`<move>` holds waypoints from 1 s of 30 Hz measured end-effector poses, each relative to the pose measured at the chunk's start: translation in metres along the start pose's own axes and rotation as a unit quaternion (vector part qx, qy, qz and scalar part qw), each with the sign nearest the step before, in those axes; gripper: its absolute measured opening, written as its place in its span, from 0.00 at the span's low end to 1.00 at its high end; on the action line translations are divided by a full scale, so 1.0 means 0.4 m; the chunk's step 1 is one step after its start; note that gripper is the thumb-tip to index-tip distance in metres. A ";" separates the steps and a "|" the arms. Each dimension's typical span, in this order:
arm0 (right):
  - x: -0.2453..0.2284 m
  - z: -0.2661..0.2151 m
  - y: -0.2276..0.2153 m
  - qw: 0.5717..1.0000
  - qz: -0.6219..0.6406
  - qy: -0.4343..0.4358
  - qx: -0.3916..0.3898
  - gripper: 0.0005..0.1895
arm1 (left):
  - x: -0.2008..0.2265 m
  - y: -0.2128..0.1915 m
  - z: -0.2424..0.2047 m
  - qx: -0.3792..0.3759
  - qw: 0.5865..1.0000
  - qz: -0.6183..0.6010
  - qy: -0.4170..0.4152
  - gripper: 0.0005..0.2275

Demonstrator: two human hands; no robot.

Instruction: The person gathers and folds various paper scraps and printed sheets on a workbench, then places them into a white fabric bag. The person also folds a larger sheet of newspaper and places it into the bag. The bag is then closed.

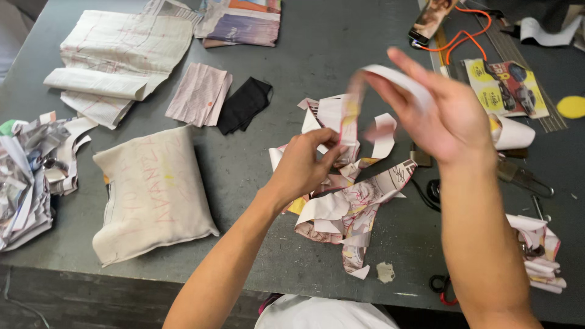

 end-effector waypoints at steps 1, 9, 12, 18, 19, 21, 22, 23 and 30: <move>-0.006 0.032 -0.013 1.000 0.003 -0.018 0.001 0.24 | 0.002 0.001 -0.007 -0.001 1.000 0.012 0.015 0.08; 0.118 0.110 -0.180 0.917 -0.359 0.011 0.172 0.22 | 0.067 -0.123 -0.086 0.143 0.987 0.023 0.075 0.22; 0.163 0.065 -0.255 0.849 -0.511 0.031 0.133 0.17 | 0.112 -0.216 -0.158 0.190 0.965 0.132 0.125 0.10; 0.345 -0.045 -0.346 0.747 -0.597 0.240 0.168 0.11 | 0.178 -0.300 -0.254 0.302 0.923 0.198 0.131 0.01; 0.367 -0.054 -0.359 0.757 -0.567 0.275 0.174 0.12 | 0.172 -0.306 -0.258 0.308 0.931 0.153 0.126 0.02; 0.394 -0.038 -0.380 0.677 -0.702 0.162 0.153 0.16 | 0.146 -0.305 -0.244 0.304 0.946 0.050 0.102 0.03; 0.402 -0.022 -0.391 0.626 -0.760 0.101 0.141 0.18 | 0.135 -0.299 -0.239 0.295 0.948 0.051 0.107 0.03; 0.407 -0.005 -0.405 0.636 -0.760 0.095 0.092 0.24 | 0.126 -0.291 -0.238 0.285 0.950 0.052 0.112 0.04; 0.351 0.056 -0.435 0.684 -0.701 0.201 -0.006 0.24 | 0.100 -0.272 -0.260 0.272 0.952 0.074 0.119 0.03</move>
Point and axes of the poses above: each hand's wrist, its own z-axis towards the middle knuckle, its own y-axis out of the palm, x = y × z, the point moved 1 cm from there along z, towards the middle knuckle, and after that the axes turned 14 degrees about -x, right-handed, at the moved point
